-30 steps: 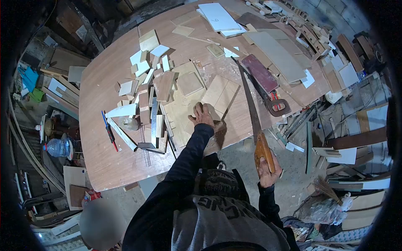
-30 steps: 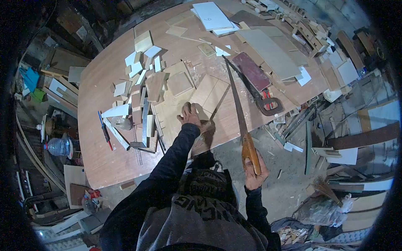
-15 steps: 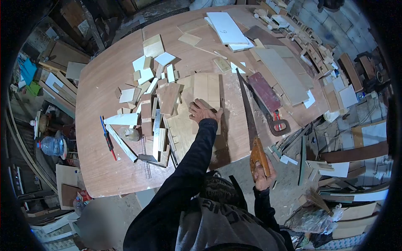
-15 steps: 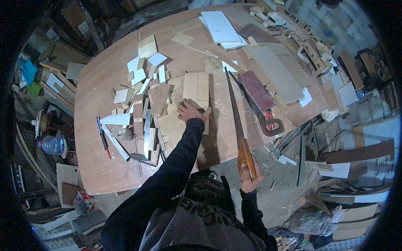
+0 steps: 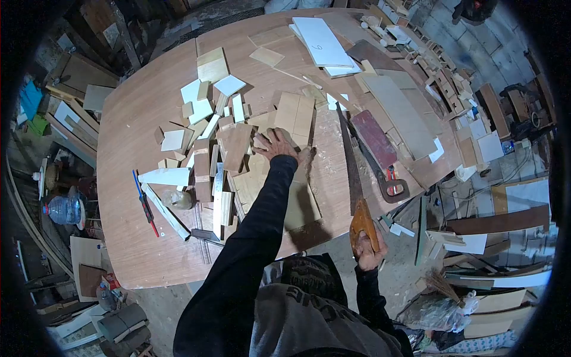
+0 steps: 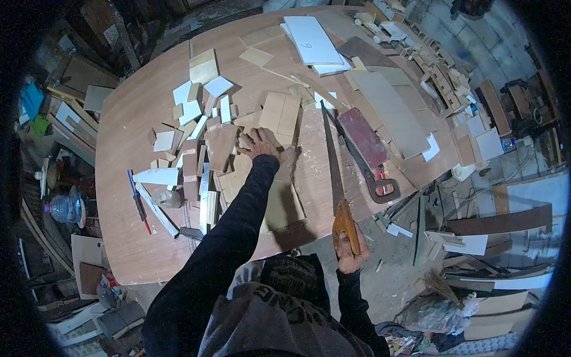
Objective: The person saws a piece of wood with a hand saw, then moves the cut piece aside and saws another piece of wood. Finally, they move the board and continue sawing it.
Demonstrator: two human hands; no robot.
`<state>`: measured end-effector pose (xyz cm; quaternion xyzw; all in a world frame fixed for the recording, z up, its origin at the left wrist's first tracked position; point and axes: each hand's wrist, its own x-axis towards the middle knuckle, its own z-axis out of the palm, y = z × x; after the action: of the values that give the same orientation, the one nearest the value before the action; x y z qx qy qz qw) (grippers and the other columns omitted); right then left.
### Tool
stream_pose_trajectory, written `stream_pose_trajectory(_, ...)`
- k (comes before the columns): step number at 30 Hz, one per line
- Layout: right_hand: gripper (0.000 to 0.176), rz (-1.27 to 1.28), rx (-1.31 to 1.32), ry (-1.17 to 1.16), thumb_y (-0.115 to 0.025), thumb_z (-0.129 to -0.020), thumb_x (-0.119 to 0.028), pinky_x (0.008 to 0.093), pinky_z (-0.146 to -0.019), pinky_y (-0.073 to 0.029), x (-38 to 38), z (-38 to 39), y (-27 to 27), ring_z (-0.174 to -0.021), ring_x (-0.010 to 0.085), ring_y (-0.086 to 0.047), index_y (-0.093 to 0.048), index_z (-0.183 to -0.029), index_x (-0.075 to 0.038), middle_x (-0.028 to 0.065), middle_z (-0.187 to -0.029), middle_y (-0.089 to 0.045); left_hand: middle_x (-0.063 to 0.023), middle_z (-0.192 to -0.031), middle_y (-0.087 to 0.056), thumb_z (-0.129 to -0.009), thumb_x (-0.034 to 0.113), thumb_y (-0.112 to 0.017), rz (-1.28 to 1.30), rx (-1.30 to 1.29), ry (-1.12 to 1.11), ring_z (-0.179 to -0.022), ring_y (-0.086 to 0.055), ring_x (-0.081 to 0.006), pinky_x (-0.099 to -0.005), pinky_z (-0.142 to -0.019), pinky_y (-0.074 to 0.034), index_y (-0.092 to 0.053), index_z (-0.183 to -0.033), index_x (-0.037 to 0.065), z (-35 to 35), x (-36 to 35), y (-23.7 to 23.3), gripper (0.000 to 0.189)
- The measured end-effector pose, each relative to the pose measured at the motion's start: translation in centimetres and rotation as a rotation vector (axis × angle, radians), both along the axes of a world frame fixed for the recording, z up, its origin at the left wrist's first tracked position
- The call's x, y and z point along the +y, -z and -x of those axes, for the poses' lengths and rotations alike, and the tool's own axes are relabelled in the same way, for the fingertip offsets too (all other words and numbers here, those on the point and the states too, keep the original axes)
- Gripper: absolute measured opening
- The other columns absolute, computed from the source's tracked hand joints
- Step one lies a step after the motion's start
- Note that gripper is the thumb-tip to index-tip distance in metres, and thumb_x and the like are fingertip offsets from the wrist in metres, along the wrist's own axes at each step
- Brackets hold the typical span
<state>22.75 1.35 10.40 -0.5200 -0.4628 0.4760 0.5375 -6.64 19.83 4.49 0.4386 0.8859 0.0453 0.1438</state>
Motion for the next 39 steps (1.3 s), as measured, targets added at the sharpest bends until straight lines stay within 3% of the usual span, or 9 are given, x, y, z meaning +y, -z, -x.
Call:
stream_pose_trajectory(3,0.038,0.002,0.025,0.021,-0.055,-0.083,-0.002,0.0185,-0.041,-0.031,0.2,0.2,0.0,-0.045,0.0026,-0.041,-0.06,-0.121,0.004,-0.0047,-0.063,-0.053,-0.0206,-0.149,-0.018,-0.055,0.079,-0.068,0.017,0.011,0.05,-0.138,-0.007,-0.0536,-0.0735,-0.103,-0.012,-0.017,-0.147,0.002,0.9,0.7,0.2,0.13)
stream_pose_trajectory(8,0.041,0.013,0.041,0.011,-0.056,-0.085,-0.001,0.0189,-0.043,-0.032,0.1,-0.4,0.5,-0.047,0.0033,-0.041,-0.057,-0.125,0.004,-0.0024,-0.064,-0.052,-0.0196,-0.148,-0.02,-0.055,0.079,-0.068,0.0,-0.01,0.051,-0.138,-0.012,-0.0506,-0.0715,-0.102,-0.018,-0.018,-0.147,0.004,0.5,-0.2,-0.1,0.129)
stream_pose_trajectory(10,0.041,0.013,0.047,0.01,-0.056,-0.085,-0.002,0.019,-0.043,-0.032,0.0,-0.7,0.5,-0.047,0.0035,-0.041,-0.057,-0.125,0.004,-0.0021,-0.064,-0.052,-0.0202,-0.148,-0.02,-0.056,0.073,-0.071,-0.112,-0.07,0.001,-0.138,-0.012,-0.0491,-0.072,-0.102,-0.017,-0.018,-0.147,0.002,-0.5,-1.3,0.2,0.127)
stream_pose_trajectory(17,0.041,0.016,0.123,-0.044,-0.057,-0.084,0.0,0.0209,-0.043,-0.035,-0.8,-3.5,2.4,-0.047,0.0049,-0.042,-0.057,-0.126,0.003,-0.0002,-0.066,-0.055,-0.0261,-0.142,-0.025,-0.058,0.066,-0.073,-0.268,-0.045,-0.046,-0.138,-0.016,-0.0446,-0.0696,-0.105,-0.014,-0.019,-0.144,-0.004,-5.7,-6.7,0.9,0.123)
stream_pose_trajectory(18,0.041,0.029,0.138,-0.06,-0.057,-0.084,0.001,0.021,-0.043,-0.036,-1.0,-3.9,2.5,-0.047,0.0052,-0.042,-0.057,-0.126,0.003,0.0002,-0.068,-0.055,-0.0268,-0.141,-0.027,-0.056,0.064,-0.075,-0.287,-0.094,-0.054,-0.135,-0.022,-0.043,-0.067,-0.105,-0.016,-0.02,-0.144,-0.003,-6.2,-7.4,0.9,0.124)
stream_pose_trajectory(22,0.042,0.042,0.099,-0.108,-0.057,-0.085,0.002,0.0211,-0.044,-0.036,-1.9,-5.7,1.4,-0.047,0.0052,-0.042,-0.057,-0.127,0.003,0.0003,-0.069,-0.055,-0.0284,-0.14,-0.028,-0.053,0.061,-0.078,-0.374,-0.09,-0.16,-0.128,-0.03,-0.0428,-0.0617,-0.104,-0.022,-0.021,-0.143,-0.004,-9.6,-10.6,0.4,0.125)
stream_pose_trajectory(29,0.042,0.062,0.135,-0.165,-0.057,-0.085,0.0,0.0213,-0.044,-0.037,-2.6,-9.3,1.1,-0.047,0.0051,-0.042,-0.056,-0.127,0.003,-0.0007,-0.066,-0.054,-0.0298,-0.137,-0.029,-0.056,0.056,-0.076,-0.522,-0.15,-0.144,-0.126,-0.031,-0.0447,-0.0577,-0.103,-0.023,-0.023,-0.141,-0.005,-17.7,-16.2,0.9,0.118)
stream_pose_trajectory(33,0.039,0.085,0.115,-0.148,-0.058,-0.085,0.0,0.0217,-0.044,-0.037,-3.2,-10.5,1.2,-0.047,0.0056,-0.042,-0.057,-0.124,0.003,-0.0009,-0.066,-0.054,-0.0304,-0.138,-0.029,-0.058,0.055,-0.075,-0.455,-0.086,-0.088,-0.127,-0.03,-0.0428,-0.0573,-0.102,-0.025,-0.023,-0.142,-0.006,-17.8,-15.9,1.7,0.116)
stream_pose_trajectory(39,0.037,0.04,0.143,-0.078,-0.059,-0.085,-0.001,0.0219,-0.043,-0.036,-4.4,-11.6,2.0,-0.047,0.0058,-0.042,-0.059,-0.121,0.004,-0.0009,-0.065,-0.054,-0.0278,-0.143,-0.028,-0.056,0.06,-0.078,-0.389,0.028,-0.343,-0.132,-0.029,-0.0404,-0.0587,-0.103,-0.026,-0.02,-0.143,-0.004,-12.0,-11.0,2.4,0.123)
